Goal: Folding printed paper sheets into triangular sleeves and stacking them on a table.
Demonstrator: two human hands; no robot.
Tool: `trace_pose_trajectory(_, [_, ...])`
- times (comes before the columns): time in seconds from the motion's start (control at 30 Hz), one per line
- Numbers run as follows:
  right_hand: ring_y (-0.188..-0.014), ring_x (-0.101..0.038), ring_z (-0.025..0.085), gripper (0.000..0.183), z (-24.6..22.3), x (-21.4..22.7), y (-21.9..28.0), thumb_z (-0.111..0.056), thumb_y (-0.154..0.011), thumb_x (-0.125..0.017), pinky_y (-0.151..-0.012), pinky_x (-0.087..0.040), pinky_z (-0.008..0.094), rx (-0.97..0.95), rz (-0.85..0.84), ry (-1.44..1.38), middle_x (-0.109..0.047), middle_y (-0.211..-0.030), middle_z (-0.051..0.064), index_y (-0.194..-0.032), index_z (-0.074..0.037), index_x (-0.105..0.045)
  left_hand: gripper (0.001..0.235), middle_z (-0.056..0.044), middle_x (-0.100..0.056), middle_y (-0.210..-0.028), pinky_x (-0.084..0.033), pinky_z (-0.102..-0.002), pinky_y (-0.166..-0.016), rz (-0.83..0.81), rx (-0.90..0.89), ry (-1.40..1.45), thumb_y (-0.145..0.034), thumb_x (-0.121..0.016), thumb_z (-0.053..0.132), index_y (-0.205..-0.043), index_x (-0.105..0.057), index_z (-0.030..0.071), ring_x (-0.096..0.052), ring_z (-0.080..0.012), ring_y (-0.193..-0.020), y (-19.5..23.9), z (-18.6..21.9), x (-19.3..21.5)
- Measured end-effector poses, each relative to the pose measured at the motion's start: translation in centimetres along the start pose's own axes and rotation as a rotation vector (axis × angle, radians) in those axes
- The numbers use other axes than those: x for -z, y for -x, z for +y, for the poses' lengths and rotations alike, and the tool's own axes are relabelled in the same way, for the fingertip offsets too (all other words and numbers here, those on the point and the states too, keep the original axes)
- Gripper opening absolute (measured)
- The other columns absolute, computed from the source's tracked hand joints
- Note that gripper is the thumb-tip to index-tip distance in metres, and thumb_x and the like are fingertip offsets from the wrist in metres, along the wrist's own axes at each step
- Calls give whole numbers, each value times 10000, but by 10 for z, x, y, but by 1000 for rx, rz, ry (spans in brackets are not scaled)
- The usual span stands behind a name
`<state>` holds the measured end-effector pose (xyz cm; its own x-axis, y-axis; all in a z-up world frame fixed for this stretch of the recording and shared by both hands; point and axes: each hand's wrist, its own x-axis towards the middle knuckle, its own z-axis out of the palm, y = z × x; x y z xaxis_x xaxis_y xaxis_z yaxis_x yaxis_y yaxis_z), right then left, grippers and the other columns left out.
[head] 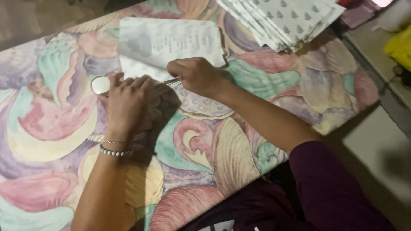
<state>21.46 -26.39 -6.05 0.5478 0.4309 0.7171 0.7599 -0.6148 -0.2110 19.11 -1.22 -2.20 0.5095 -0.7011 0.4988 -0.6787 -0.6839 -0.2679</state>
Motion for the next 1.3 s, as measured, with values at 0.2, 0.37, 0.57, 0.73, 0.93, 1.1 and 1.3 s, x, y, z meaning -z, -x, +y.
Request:
trace_pose_trajectory(0.2, [-822, -735, 240, 446, -6, 13, -9, 175, -823, -583, -715, -602, 334, 115, -58, 2, -694, -918, -15, -1084, -170, -689, 221, -90, -761, -959, -458, -495, -1061, -54, 31, -22, -849, -650, 30, -1063, -667, 81, -762, -291, -845, 10, -3, -16])
trace_pose_trajectory(0.37, [-979, -701, 262, 127, -15, 21, -13, -116, -927, -709, -789, -564, 392, 2, -182, 8, -684, -1107, 50, -1053, -114, -726, 282, -73, -712, -908, -537, -422, -903, -4, -120, -8, -812, -675, 25, -1087, -694, 84, -741, -285, -824, 5, -9, -13])
trace_pose_trajectory(0.57, [-967, -658, 231, 49, -2, 1, -7, -133, -884, -732, -795, -537, 366, 14, -220, 85, -687, -1084, 16, -870, -87, -724, 336, -104, -618, -932, -513, -427, -946, 39, -144, 62, -863, -657, 34, -1199, -673, 46, -671, -297, -888, -8, -11, 3])
trace_pose_trajectory(0.73, [-936, -717, 212, 25, 9, -8, -5, -191, -855, -780, -810, -574, 342, -177, -160, -53, -740, -1003, -17, -862, -170, -789, 227, -111, -605, -1048, -464, -508, -1028, 265, -51, 39, -959, -727, 116, -1180, -744, 64, -623, -322, -1005, -3, -8, 1])
trace_pose_trajectory(0.93, [-918, -760, 268, 65, 4, -2, -13, -202, -906, -795, -797, -597, 335, -386, -36, -385, -784, -931, 64, -902, -139, -810, 298, -85, -553, -1003, -455, -491, -937, 397, 74, 42, -1063, -715, 388, -1101, -712, 93, -569, -304, -940, 9, -9, 3])
trace_pose_trajectory(1.1, [-874, -767, 288, 134, 3, 1, -22, -143, -880, -842, -736, -609, 344, -493, 47, -538, -775, -892, 165, -968, -50, -801, 194, -144, -648, -1038, -538, -470, -774, 211, 46, 208, -906, -805, 186, -1018, -703, 64, -661, -381, -902, 10, -6, 11])
trace_pose_trajectory(1.3, [-652, -570, 80, 163, -11, 23, -27, -133, -885, -857, -581, -486, 221, -587, 5, -457, -776, -862, 61, -1002, -29, -810, 88, -7, -728, -936, -552, -369, -700, -59, 15, 14, -886, -735, 130, -970, -749, 151, -689, -243, -694, 3, -4, 1])
